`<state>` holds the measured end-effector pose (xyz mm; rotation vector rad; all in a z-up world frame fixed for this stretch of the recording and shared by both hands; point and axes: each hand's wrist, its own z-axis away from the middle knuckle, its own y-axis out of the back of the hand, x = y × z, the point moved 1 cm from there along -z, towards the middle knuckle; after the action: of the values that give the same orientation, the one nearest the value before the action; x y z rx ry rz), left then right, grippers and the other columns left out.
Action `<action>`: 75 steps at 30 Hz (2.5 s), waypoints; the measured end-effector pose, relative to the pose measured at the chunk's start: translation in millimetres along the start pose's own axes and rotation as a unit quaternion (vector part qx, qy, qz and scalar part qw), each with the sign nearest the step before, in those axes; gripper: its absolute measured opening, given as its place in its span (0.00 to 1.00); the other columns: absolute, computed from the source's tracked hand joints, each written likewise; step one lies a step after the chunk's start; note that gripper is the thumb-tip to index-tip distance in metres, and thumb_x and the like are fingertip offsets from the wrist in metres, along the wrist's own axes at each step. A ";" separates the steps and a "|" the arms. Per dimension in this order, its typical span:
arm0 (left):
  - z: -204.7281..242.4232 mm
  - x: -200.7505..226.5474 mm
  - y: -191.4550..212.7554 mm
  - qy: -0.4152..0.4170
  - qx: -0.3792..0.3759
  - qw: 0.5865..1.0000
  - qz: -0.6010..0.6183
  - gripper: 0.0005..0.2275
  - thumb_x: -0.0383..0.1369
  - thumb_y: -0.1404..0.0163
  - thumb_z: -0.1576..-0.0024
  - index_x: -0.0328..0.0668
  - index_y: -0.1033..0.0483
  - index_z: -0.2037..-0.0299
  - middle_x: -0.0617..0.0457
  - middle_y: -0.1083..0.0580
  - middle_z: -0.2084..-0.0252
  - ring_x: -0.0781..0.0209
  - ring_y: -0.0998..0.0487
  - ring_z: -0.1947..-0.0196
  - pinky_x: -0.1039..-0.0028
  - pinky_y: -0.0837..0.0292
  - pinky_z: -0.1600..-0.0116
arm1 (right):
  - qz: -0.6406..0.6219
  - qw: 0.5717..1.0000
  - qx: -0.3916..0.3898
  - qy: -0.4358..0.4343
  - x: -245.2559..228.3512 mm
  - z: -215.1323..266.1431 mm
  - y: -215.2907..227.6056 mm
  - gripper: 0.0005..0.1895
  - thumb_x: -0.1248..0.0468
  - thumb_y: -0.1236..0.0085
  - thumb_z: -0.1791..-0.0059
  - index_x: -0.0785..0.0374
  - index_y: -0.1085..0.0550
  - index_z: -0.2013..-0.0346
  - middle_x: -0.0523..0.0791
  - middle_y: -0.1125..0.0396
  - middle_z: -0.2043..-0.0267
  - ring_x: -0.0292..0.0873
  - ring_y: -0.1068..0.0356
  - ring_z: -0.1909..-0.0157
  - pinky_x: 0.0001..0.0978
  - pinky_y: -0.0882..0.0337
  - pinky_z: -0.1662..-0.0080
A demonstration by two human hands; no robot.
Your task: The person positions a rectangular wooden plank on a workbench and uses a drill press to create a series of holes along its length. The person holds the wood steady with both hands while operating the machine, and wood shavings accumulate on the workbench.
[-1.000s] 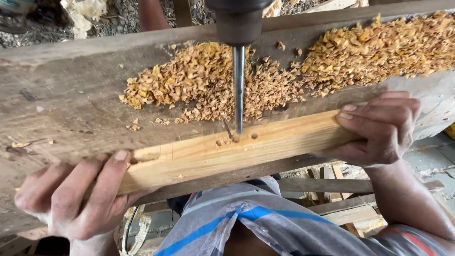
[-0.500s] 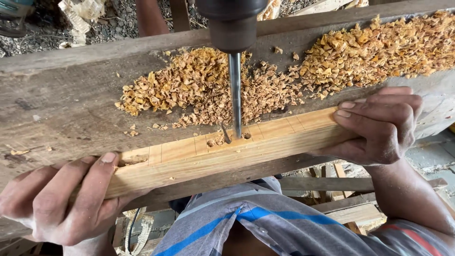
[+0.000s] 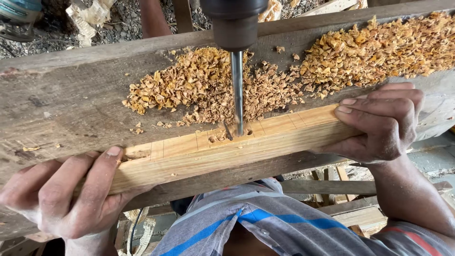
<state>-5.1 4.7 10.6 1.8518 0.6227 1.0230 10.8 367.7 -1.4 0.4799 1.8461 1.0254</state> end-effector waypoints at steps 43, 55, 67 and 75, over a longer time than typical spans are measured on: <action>-10.0 0.2 3.0 0.023 -0.014 1.000 -0.008 0.21 0.49 0.52 0.50 0.33 0.23 0.72 0.44 0.33 0.70 0.46 0.40 0.65 0.62 0.42 0.62 | 0.028 0.999 0.022 0.008 3.5 -17.6 5.2 0.29 0.42 0.54 0.60 0.70 0.34 0.73 0.51 0.39 0.75 0.49 0.41 0.73 0.41 0.41 0.66; 18.2 13.0 -1.0 0.031 -0.036 0.999 -0.002 0.14 0.40 0.59 0.47 0.39 0.24 0.69 0.52 0.33 0.70 0.52 0.39 0.70 0.67 0.46 0.64 | 0.004 0.999 -0.018 -0.026 -5.7 17.1 -0.5 0.26 0.45 0.52 0.61 0.69 0.31 0.74 0.49 0.41 0.73 0.48 0.43 0.69 0.40 0.40 0.64; -3.4 3.7 -11.0 -0.032 -0.065 0.996 0.059 0.15 0.27 0.68 0.47 0.37 0.23 0.69 0.51 0.32 0.70 0.55 0.38 0.77 0.71 0.48 0.73 | -0.018 0.999 -0.013 -0.037 12.8 24.0 4.6 0.26 0.47 0.49 0.61 0.70 0.33 0.71 0.49 0.43 0.71 0.47 0.44 0.69 0.41 0.40 0.64; -10.7 11.6 -14.8 -0.010 -0.049 0.999 0.005 0.15 0.42 0.60 0.47 0.39 0.24 0.69 0.51 0.31 0.70 0.53 0.38 0.72 0.68 0.47 0.65 | -0.025 0.998 0.056 0.018 25.4 20.0 -0.6 0.25 0.47 0.53 0.60 0.71 0.32 0.76 0.51 0.40 0.75 0.46 0.44 0.74 0.40 0.42 0.68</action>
<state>-8.1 25.3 4.7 1.7792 0.5431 1.0227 16.0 393.7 -19.9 0.4827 1.9443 0.9065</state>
